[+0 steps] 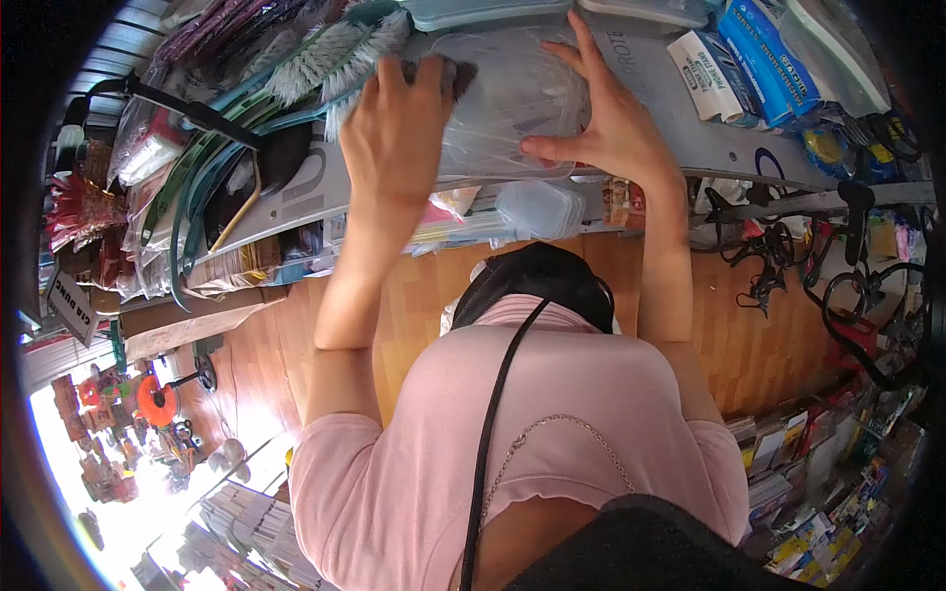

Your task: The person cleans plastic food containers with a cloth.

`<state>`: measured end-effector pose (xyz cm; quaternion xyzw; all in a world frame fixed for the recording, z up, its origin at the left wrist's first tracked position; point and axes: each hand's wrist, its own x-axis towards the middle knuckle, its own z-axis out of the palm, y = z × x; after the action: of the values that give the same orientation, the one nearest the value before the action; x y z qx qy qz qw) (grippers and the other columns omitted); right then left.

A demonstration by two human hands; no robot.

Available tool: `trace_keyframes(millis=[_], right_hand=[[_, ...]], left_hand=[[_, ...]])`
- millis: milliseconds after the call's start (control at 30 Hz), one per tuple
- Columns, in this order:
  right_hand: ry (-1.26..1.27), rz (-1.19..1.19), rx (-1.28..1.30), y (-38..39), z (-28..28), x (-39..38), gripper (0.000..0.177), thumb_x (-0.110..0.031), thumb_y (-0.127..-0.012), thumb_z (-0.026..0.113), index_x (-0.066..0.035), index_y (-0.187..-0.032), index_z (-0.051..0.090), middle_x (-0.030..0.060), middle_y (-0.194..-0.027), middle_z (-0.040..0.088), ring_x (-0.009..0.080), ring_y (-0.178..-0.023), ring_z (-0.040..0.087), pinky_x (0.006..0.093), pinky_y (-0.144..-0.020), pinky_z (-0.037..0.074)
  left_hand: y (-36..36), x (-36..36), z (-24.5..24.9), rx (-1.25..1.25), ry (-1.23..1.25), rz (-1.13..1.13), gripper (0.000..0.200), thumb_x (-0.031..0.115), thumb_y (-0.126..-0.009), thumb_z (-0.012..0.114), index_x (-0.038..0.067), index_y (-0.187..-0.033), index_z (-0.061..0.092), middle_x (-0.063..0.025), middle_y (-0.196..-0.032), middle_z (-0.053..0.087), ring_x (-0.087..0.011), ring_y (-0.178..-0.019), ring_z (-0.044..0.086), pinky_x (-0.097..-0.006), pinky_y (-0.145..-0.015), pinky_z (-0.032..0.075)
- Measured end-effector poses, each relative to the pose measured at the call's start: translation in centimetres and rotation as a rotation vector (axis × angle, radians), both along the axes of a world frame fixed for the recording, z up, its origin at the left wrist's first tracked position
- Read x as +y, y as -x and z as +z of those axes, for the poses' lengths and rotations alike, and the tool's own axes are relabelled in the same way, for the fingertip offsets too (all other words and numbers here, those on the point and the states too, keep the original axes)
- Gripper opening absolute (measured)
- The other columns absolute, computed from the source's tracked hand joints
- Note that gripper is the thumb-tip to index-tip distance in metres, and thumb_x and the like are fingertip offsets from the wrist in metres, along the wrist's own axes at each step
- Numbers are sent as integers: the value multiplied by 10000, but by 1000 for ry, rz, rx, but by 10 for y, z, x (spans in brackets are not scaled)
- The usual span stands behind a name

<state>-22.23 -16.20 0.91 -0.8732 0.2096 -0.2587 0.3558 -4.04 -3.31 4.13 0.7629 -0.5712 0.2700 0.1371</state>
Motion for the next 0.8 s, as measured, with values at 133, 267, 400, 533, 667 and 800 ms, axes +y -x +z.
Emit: trace_keyframes(millis=[133, 267, 400, 533, 667, 800], right_hand=[[-31, 6, 6, -1, 5, 0, 1399, -459, -588, 886, -63, -1509, -89, 278, -1431, 374, 399, -1340, 375, 411, -1096, 317], [-57, 26, 15, 0, 5, 0, 1394, -450, -593, 887, -59, -1509, -88, 291, -1422, 375, 404, -1339, 372, 413, -1094, 317], [110, -14, 35, 0, 1, 2, 1384, -443, -603, 884, -64, -1510, -90, 305, -1412, 376, 408, -1328, 384, 418, -1092, 320], [1, 1, 16, -1, 2, 0, 1387, -440, -606, 884, -69, -1509, -102, 307, -1410, 372, 409, -1316, 400, 417, -1092, 323], [-36, -2, -7, -2, 7, 4, 1406, -411, -592, 897, -71, -1508, -114, 277, -1420, 380, 393, -1310, 413, 417, -1080, 336], [83, 34, -43, 1, 0, -2, 1408, -391, -581, 906, -71, -1512, -101, 263, -1419, 388, 390, -1301, 421, 417, -1064, 354]], left_hand=[[38, 14, 8, 260, -139, -207, 238, 145, -804, 675, 137, -1038, 631, -91, -948, 567, -323, -851, 648, -416, -649, 539], [37, -18, 7, 256, -113, -476, 218, 159, -802, 669, 147, -1018, 639, -83, -926, 558, -320, -855, 645, -425, -650, 535], [6, -53, -5, 133, -38, -402, 190, 187, -824, 662, 148, -1009, 643, -90, -945, 570, -327, -840, 650, -423, -645, 535], [-22, -31, -1, 105, -40, -191, 189, 226, -845, 657, 160, -1022, 645, -98, -989, 588, -337, -814, 656, -423, -656, 539], [4, 2, 8, 233, -103, -334, 223, 201, -823, 665, 173, -1044, 649, -87, -984, 581, -328, -820, 650, -422, -677, 533], [30, -15, 11, 285, -184, -530, 236, 170, -796, 668, 169, -1031, 650, -79, -972, 572, -326, -836, 639, -419, -703, 521]])
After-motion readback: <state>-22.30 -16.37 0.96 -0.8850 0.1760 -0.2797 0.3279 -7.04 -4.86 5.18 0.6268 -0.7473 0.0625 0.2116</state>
